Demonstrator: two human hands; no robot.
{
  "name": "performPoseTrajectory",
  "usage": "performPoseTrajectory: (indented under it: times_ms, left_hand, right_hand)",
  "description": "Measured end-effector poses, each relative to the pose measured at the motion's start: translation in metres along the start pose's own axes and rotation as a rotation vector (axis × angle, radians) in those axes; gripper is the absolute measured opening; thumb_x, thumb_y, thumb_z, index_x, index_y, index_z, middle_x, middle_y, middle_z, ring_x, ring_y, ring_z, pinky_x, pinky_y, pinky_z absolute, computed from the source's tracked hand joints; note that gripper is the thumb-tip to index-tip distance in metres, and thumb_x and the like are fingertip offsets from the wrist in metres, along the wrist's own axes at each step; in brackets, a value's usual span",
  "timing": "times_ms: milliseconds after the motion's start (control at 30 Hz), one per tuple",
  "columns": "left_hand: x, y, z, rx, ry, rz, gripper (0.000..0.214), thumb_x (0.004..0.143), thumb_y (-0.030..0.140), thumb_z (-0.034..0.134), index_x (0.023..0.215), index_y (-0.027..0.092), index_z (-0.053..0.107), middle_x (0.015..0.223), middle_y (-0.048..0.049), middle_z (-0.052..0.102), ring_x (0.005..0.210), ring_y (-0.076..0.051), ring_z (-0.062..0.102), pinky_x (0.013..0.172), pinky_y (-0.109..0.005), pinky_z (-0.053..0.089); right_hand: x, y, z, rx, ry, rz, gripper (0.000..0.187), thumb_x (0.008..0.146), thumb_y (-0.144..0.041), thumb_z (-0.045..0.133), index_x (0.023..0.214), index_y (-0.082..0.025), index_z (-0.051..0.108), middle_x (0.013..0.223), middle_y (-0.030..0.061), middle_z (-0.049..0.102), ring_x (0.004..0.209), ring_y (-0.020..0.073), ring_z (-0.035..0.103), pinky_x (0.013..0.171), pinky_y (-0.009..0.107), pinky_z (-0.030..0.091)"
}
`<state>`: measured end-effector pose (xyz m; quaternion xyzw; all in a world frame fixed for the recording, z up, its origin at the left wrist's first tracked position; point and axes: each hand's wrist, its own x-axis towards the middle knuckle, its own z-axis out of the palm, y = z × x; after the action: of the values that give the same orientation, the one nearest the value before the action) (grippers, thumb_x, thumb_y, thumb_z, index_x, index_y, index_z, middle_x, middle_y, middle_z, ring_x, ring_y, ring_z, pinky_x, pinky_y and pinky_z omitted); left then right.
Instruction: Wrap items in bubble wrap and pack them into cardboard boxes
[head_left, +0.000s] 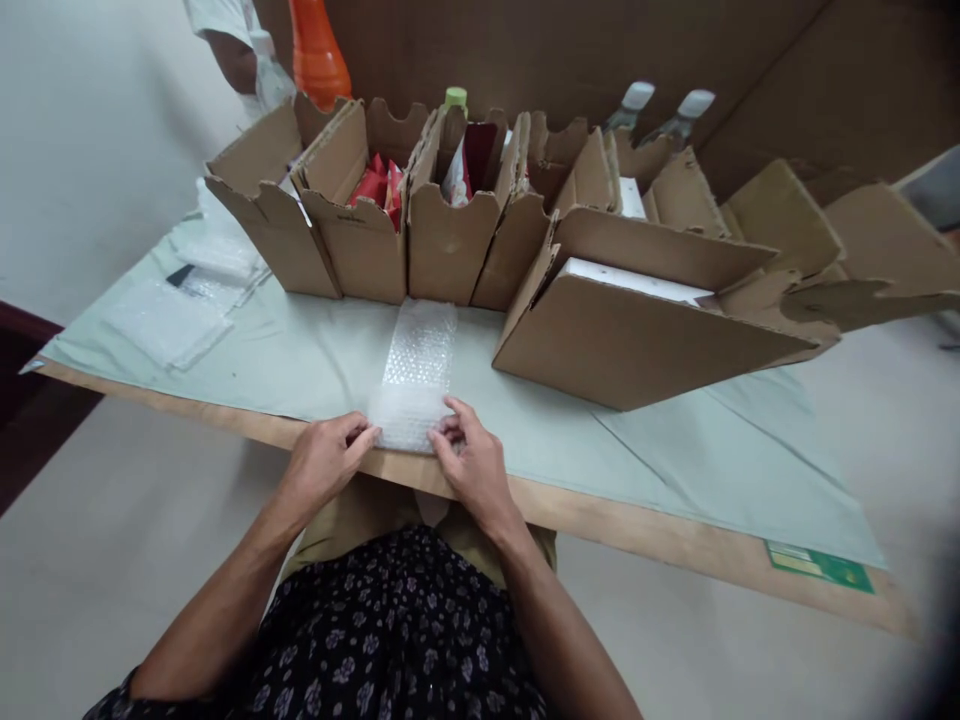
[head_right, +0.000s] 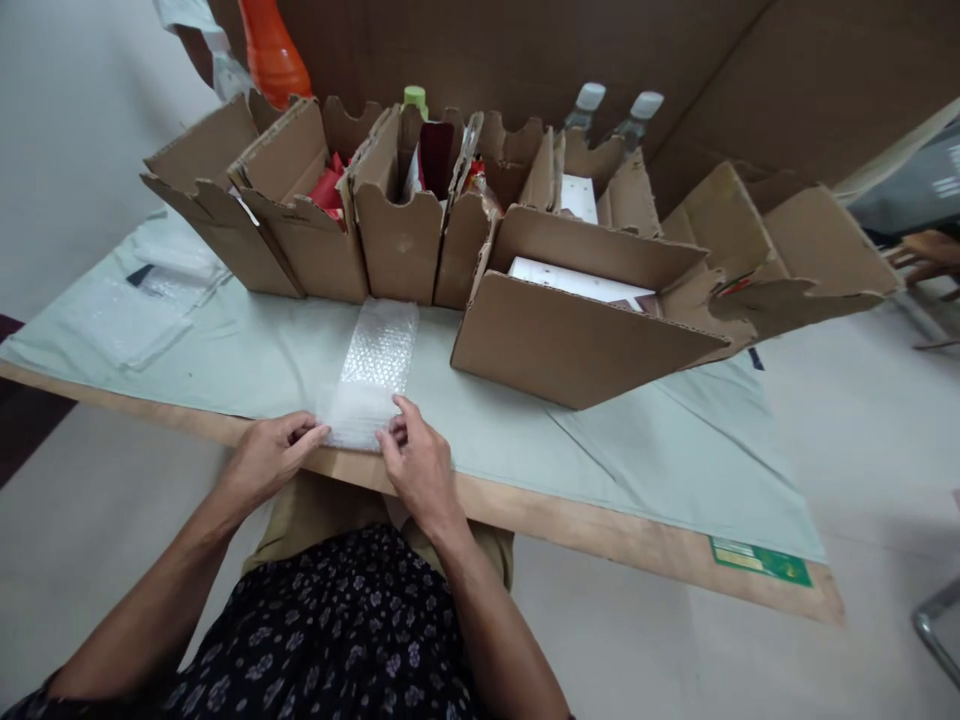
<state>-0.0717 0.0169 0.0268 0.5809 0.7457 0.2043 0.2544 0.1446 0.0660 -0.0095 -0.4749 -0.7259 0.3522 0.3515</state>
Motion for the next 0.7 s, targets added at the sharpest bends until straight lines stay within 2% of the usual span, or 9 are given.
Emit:
performPoseTrajectory:
  times_ms: [67, 133, 200, 333, 400, 467, 567, 633, 700]
  left_hand:
    - [0.009, 0.001, 0.002, 0.042, -0.015, -0.019, 0.028, 0.092, 0.041, 0.057, 0.077, 0.022, 0.071, 0.072, -0.0012, 0.074, 0.067, -0.018, 0.063, 0.065, -0.028, 0.039]
    - [0.015, 0.001, 0.004, 0.081, -0.039, -0.021, 0.027, 0.091, 0.039, 0.059, 0.074, 0.022, 0.07, 0.071, -0.0018, 0.074, 0.066, -0.018, 0.062, 0.064, -0.029, 0.037]
    - [0.02, 0.001, 0.006, 0.119, -0.044, -0.007, 0.028, 0.091, 0.038, 0.06, 0.07, 0.022, 0.069, 0.068, -0.0019, 0.072, 0.063, -0.018, 0.06, 0.062, -0.029, 0.034]
    - [0.022, -0.001, 0.009, 0.181, -0.025, 0.006, 0.027, 0.091, 0.037, 0.061, 0.07, 0.023, 0.069, 0.065, -0.0014, 0.071, 0.061, -0.018, 0.059, 0.06, -0.028, 0.032]
    - [0.02, -0.003, 0.009, 0.194, -0.007, -0.011, 0.023, 0.092, 0.039, 0.063, 0.078, 0.023, 0.072, 0.066, -0.0007, 0.071, 0.062, -0.018, 0.061, 0.06, -0.028, 0.035]
    - [0.013, -0.006, 0.007, 0.166, 0.083, 0.016, 0.021, 0.092, 0.04, 0.064, 0.096, 0.023, 0.074, 0.07, -0.0008, 0.071, 0.065, -0.019, 0.064, 0.063, -0.029, 0.042]
    - [-0.002, -0.01, 0.001, 0.098, 0.26, 0.264, 0.034, 0.094, 0.037, 0.062, 0.122, 0.019, 0.068, 0.101, -0.0085, 0.076, 0.094, -0.024, 0.07, 0.086, -0.036, 0.055]
    - [-0.011, -0.011, -0.001, 0.075, 0.259, 0.471, 0.035, 0.095, 0.03, 0.061, 0.128, 0.019, 0.066, 0.13, -0.0137, 0.069, 0.121, -0.028, 0.064, 0.105, -0.043, 0.052]
    - [-0.016, -0.011, 0.001, 0.052, 0.2, 0.586, 0.032, 0.096, 0.021, 0.059, 0.127, 0.019, 0.067, 0.138, -0.0135, 0.066, 0.129, -0.028, 0.059, 0.11, -0.046, 0.049]
  right_hand:
    - [-0.008, 0.0, -0.006, -0.147, 0.107, -0.066, 0.039, 0.099, -0.029, 0.057, 0.137, -0.022, 0.059, 0.102, 0.0066, 0.074, 0.089, 0.0212, 0.07, 0.087, 0.039, 0.057]
    - [-0.016, -0.003, -0.013, -0.266, 0.154, -0.168, 0.036, 0.1, -0.028, 0.057, 0.136, -0.022, 0.059, 0.108, 0.009, 0.073, 0.098, 0.0241, 0.069, 0.09, 0.042, 0.056]
    - [-0.021, -0.008, -0.018, -0.326, 0.099, -0.277, 0.033, 0.099, -0.024, 0.059, 0.132, -0.022, 0.062, 0.116, 0.0109, 0.072, 0.109, 0.0265, 0.066, 0.092, 0.044, 0.055]
    - [-0.018, -0.012, -0.012, -0.413, -0.143, -0.406, 0.036, 0.095, -0.019, 0.061, 0.131, -0.022, 0.063, 0.141, 0.0121, 0.065, 0.134, 0.0302, 0.056, 0.104, 0.048, 0.05]
    - [-0.013, -0.009, -0.005, -0.45, -0.176, -0.412, 0.031, 0.097, -0.015, 0.058, 0.126, -0.022, 0.067, 0.139, 0.0109, 0.067, 0.134, 0.0289, 0.057, 0.103, 0.047, 0.05]
    - [-0.01, -0.004, 0.001, -0.446, -0.148, -0.392, 0.027, 0.1, -0.012, 0.054, 0.118, -0.023, 0.071, 0.129, 0.0086, 0.073, 0.127, 0.0265, 0.062, 0.099, 0.045, 0.05]
    - [-0.008, -0.002, 0.002, -0.379, -0.123, -0.357, 0.025, 0.103, -0.014, 0.053, 0.113, -0.025, 0.073, 0.118, 0.0056, 0.077, 0.114, 0.0241, 0.068, 0.096, 0.043, 0.051]
    - [-0.005, -0.003, 0.0, -0.322, -0.131, -0.334, 0.025, 0.104, -0.016, 0.052, 0.111, -0.025, 0.074, 0.112, 0.0044, 0.079, 0.106, 0.0229, 0.07, 0.093, 0.041, 0.051]
    - [-0.002, -0.005, -0.003, -0.268, -0.149, -0.305, 0.024, 0.105, -0.017, 0.051, 0.109, -0.024, 0.074, 0.105, 0.004, 0.08, 0.099, 0.0218, 0.071, 0.091, 0.039, 0.052]
